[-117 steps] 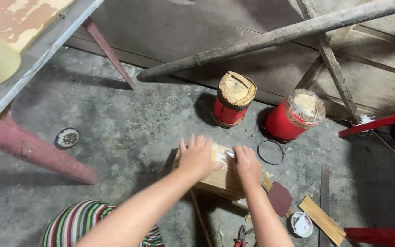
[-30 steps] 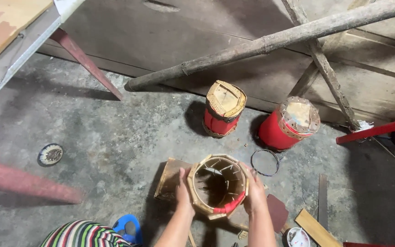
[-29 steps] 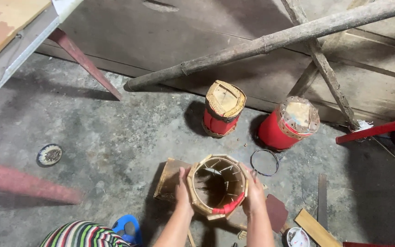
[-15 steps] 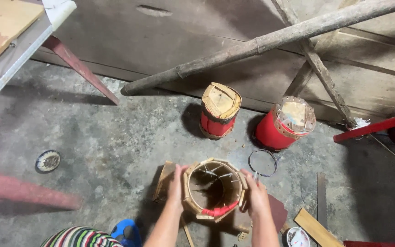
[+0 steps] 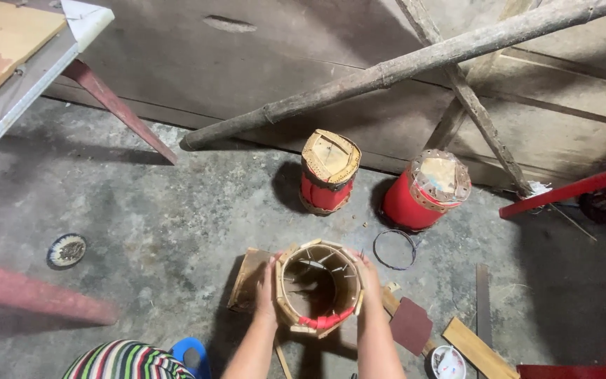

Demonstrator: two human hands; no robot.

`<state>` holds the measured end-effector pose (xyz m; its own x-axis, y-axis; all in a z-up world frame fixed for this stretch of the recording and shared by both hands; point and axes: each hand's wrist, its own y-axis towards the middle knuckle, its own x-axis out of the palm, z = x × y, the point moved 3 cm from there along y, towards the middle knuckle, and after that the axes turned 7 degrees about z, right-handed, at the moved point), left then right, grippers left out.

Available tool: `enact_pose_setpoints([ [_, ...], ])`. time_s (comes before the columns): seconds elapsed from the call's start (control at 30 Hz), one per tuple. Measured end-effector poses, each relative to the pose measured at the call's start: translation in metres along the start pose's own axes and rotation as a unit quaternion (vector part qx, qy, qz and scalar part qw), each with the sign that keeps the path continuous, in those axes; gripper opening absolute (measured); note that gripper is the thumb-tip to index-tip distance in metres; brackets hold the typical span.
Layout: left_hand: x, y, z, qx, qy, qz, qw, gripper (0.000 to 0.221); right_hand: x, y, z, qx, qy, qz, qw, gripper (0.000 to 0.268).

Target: Applying clear adhesive tape to the outer surface of a small drum shell.

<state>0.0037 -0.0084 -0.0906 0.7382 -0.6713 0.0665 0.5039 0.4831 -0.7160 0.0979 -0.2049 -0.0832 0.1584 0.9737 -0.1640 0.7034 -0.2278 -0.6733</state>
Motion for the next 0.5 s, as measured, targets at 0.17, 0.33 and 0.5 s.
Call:
enact_pose_setpoints([
  [0.17,0.001,0.006,0.0,-0.055,0.061,0.033,0.996,0.07,-0.008,-0.004,0.01,0.005,-0.046,0.065,0.997,0.031],
  [0.33,-0.002,0.036,-0.022,-0.052,0.082,0.018,0.995,0.078,-0.002,-0.046,-0.005,0.0,-0.024,0.081,0.996,0.022],
  [0.5,-0.004,0.028,-0.01,-0.07,0.09,0.026,0.993,0.087,-0.001,-0.025,0.013,-0.001,-0.005,0.102,0.995,0.027],
])
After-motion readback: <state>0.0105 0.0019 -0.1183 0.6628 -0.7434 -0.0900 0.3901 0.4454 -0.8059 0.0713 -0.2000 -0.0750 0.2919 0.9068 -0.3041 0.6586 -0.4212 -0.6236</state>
